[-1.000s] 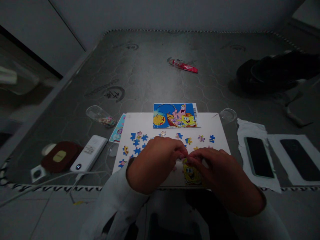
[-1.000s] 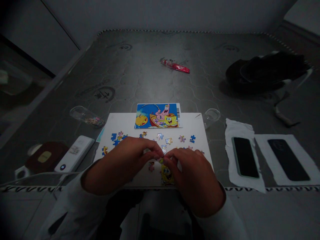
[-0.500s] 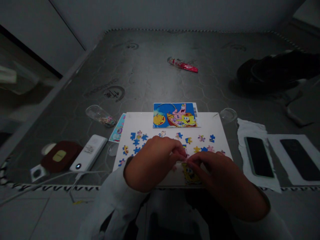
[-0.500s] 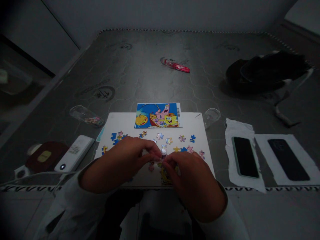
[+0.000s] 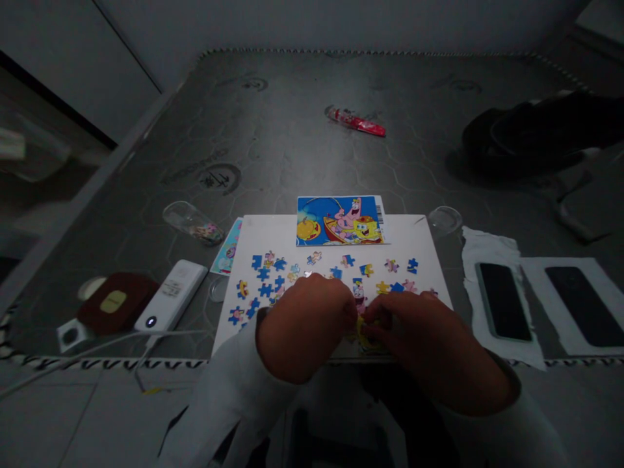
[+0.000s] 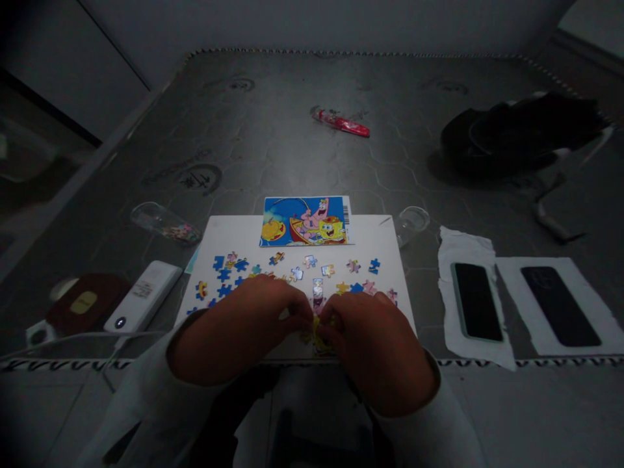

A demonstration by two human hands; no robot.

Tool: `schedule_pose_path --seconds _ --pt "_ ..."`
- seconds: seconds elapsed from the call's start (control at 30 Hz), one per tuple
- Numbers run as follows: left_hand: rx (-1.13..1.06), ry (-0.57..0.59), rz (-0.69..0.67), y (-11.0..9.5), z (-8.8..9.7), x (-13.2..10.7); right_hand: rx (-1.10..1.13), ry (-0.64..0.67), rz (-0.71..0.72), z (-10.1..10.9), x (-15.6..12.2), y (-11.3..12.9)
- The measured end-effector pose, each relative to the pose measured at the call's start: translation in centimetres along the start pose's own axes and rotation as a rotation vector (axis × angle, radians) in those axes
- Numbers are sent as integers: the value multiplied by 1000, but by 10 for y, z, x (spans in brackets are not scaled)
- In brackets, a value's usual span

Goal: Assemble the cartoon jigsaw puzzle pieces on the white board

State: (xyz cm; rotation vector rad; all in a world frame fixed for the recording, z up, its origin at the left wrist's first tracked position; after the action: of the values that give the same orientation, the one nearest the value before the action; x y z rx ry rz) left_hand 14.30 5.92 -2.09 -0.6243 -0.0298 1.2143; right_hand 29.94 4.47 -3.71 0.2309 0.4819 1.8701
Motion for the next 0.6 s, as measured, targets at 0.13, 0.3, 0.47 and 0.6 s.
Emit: schedule_pose_path --seconds 0.13,0.3,0.47,0.6 --pt "8 -14 17 -1 0 0 -23 -13 17 1 0 2" --pt "21 -10 16 -1 -2 2 -37 -40 36 1 0 3" --pt "33 5 60 -3 -1 2 -11 -7 32 0 1 2" --pt "44 -1 93 -3 -1 2 0 20 12 -2 1 0"
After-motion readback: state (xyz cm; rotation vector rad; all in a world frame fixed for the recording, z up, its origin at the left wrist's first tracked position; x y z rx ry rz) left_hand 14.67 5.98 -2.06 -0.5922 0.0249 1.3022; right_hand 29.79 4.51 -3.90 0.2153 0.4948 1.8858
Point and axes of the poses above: each hand's wrist, its own x-axis towards the middle knuckle, its own z-axis out of the back of the hand, y = z × x, the point moved 4 cm from there along x, towards the middle knuckle, and after that the axes turned 10 degrees about -y, right-handed, at the moved point
